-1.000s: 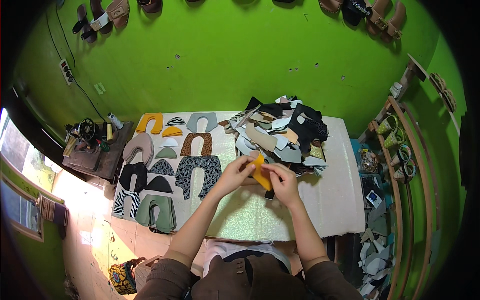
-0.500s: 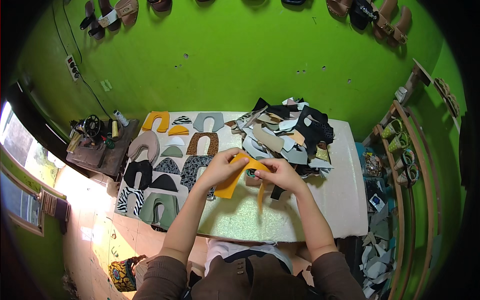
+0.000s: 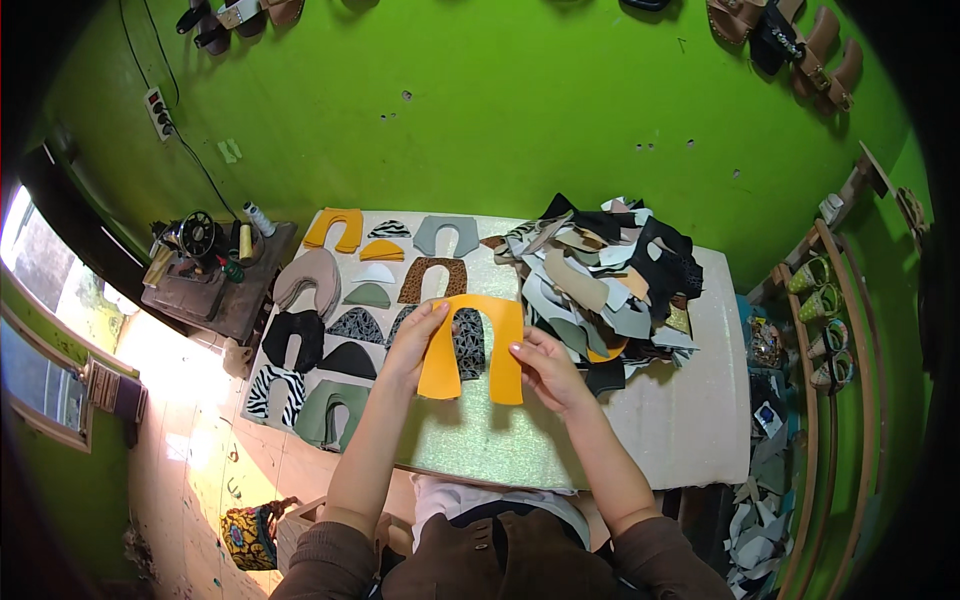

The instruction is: The recorder is sorting and organizing various patterned fabric pieces on a work table.

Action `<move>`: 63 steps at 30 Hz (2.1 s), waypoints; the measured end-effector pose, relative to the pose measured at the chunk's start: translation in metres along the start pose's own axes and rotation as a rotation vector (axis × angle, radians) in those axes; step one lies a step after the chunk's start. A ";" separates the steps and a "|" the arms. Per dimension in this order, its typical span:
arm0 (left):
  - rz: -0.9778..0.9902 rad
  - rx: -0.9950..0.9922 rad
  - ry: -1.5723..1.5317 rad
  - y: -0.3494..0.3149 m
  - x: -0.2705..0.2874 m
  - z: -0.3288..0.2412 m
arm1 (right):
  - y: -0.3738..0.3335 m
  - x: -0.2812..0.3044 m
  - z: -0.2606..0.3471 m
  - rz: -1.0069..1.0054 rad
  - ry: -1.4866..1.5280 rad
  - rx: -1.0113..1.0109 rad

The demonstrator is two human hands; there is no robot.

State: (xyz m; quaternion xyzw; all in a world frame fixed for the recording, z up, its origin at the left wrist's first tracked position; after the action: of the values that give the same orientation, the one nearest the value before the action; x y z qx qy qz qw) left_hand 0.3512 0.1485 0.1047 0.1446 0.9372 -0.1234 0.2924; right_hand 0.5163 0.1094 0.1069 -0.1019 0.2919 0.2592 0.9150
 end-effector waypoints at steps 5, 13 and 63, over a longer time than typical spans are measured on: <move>-0.018 0.026 -0.324 0.003 0.063 0.009 | 0.035 -0.027 -0.052 -0.028 0.259 -0.082; 0.220 0.126 -0.758 -0.025 0.124 -0.026 | 0.123 -0.028 -0.111 -0.288 0.125 -0.173; -0.301 -0.010 0.778 0.170 0.477 -0.207 | 0.481 -0.021 -0.186 -0.771 -0.679 -0.009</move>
State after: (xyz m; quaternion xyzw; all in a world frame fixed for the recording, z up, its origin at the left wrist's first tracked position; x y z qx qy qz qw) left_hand -0.0721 0.4668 -0.0335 0.0403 0.9890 -0.0965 -0.1044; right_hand 0.1556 0.4441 -0.0481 -0.1164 -0.0817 -0.0774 0.9868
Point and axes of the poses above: each hand's wrist, its own y-axis towards the middle knuckle, its own x-axis out of the back of the hand, z = x × y, the point moved 7 cm from there along y, towards the middle knuckle, and after that the axes turned 11 degrees about z, right-handed, at the moved point
